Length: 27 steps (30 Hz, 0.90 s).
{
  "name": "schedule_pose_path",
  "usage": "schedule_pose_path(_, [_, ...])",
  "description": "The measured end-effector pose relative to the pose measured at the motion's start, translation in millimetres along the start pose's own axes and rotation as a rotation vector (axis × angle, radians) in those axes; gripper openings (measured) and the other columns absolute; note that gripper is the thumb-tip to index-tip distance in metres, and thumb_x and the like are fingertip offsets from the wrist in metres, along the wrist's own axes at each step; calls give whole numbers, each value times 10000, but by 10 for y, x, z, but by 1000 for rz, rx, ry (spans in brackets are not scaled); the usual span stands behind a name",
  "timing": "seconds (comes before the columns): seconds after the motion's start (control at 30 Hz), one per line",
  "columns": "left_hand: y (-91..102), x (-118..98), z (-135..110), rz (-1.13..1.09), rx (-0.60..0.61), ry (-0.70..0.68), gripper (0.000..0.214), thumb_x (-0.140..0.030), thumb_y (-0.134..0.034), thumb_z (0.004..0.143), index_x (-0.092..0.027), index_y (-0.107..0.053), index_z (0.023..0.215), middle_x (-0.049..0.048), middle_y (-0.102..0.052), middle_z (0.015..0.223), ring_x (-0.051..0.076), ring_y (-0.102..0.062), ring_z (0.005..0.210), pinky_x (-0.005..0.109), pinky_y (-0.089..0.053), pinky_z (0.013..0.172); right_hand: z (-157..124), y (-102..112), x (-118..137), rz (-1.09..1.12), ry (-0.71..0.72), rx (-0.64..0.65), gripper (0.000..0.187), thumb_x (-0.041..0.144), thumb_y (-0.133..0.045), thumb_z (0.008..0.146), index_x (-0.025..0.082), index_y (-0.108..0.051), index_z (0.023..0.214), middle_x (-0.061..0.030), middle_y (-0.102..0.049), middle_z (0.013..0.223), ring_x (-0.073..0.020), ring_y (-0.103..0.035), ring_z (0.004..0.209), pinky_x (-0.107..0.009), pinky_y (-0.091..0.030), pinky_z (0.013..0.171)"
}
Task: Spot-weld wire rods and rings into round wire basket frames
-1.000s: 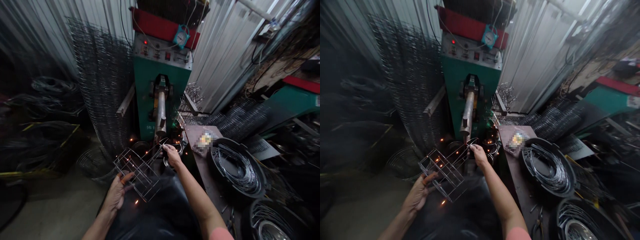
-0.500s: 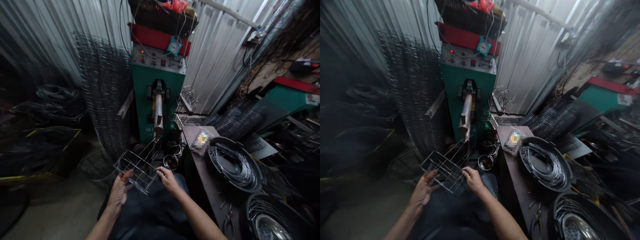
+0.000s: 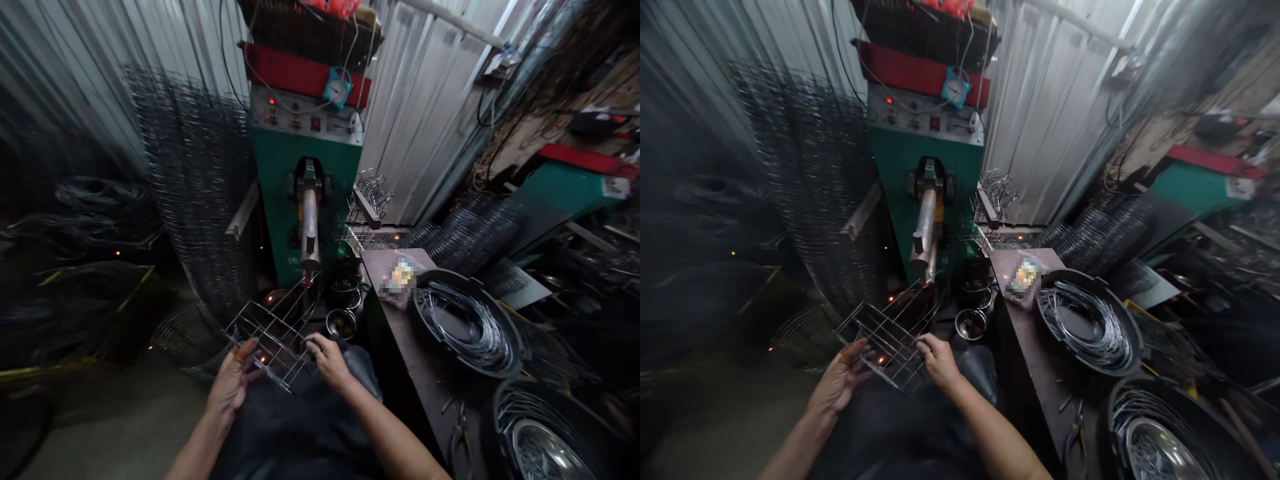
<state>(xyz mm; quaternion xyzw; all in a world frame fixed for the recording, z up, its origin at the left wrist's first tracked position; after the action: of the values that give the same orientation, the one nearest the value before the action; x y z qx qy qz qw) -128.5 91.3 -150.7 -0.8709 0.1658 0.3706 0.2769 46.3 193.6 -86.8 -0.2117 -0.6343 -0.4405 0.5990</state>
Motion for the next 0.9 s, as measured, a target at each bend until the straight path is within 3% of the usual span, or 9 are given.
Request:
schedule_pose_path(0.13, [-27,90,87,-62,21,62,153,-234,-593,665,-202,-612,814,48,-577,823,184,-568,757,369,-511,595,57,-29,29,-6,38,-6,269,369,-425,840,182,-617,824,20,-455,611,-107,-406,567,-209,-343,560])
schedule_pose_path(0.27, [-9,30,40,-46,29,-63,229,-292,-674,586,-204,-607,787,33,-574,885,190,-553,830,335,-503,599,42,-3,-32,-21,11,-42,273,378,-440,826,177,-624,824,15,-476,609,-115,-427,574,-214,-361,559])
schedule_pose_path(0.37, [106,-63,-135,-8,45,-173,334,-328,-740,497,-200,-587,765,22,-571,878,211,-536,889,311,-497,587,-102,-41,-50,15,-17,11,291,396,-453,821,176,-643,843,-3,-564,661,-134,-507,629,-226,-411,606])
schedule_pose_path(0.5, [353,-79,-480,-25,28,-214,436,-346,-775,441,-189,-576,795,44,-584,888,241,-546,905,325,-494,612,-438,-108,53,37,9,168,298,403,-512,805,194,-663,954,-44,-670,907,-194,-598,871,-288,-450,799])
schedule_pose_path(0.6, [334,-26,-637,-11,70,-213,425,-350,-761,496,-181,-572,837,77,-597,932,254,-560,913,322,-480,631,-581,15,28,7,-11,163,365,440,-507,808,201,-645,1047,-73,-648,1062,-236,-566,1030,-358,-417,916])
schedule_pose_path(0.73, [291,-65,-536,19,40,-249,419,-318,-767,519,-187,-567,864,76,-602,910,249,-555,917,324,-455,688,-511,304,-135,-82,-86,-5,518,509,-498,784,178,-576,1175,-107,-562,1213,-259,-465,1177,-400,-347,1003])
schedule_pose_path(0.83, [308,-114,-480,45,15,-341,463,-249,-808,438,-184,-590,841,65,-596,904,246,-523,967,327,-423,795,-536,450,-138,-111,-106,-67,531,535,-499,766,155,-608,1119,-123,-596,1152,-262,-509,1120,-369,-396,954])
schedule_pose_path(0.9, [261,-84,-505,100,88,-376,482,-199,-823,382,-182,-610,814,81,-578,1003,260,-504,1004,335,-420,816,-655,548,-60,-124,-96,-90,470,533,-488,773,154,-655,993,-113,-653,997,-242,-584,963,-320,-462,841])
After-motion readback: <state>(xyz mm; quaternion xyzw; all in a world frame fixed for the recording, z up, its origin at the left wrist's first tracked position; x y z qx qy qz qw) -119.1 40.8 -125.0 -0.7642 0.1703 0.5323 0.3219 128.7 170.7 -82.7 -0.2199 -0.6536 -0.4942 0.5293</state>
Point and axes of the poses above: each hand's wrist, its own z-axis towards the middle knuckle, its own y-axis out of the back of the hand, x = y × z, the point moved 9 cm from there along z, towards the middle knuckle
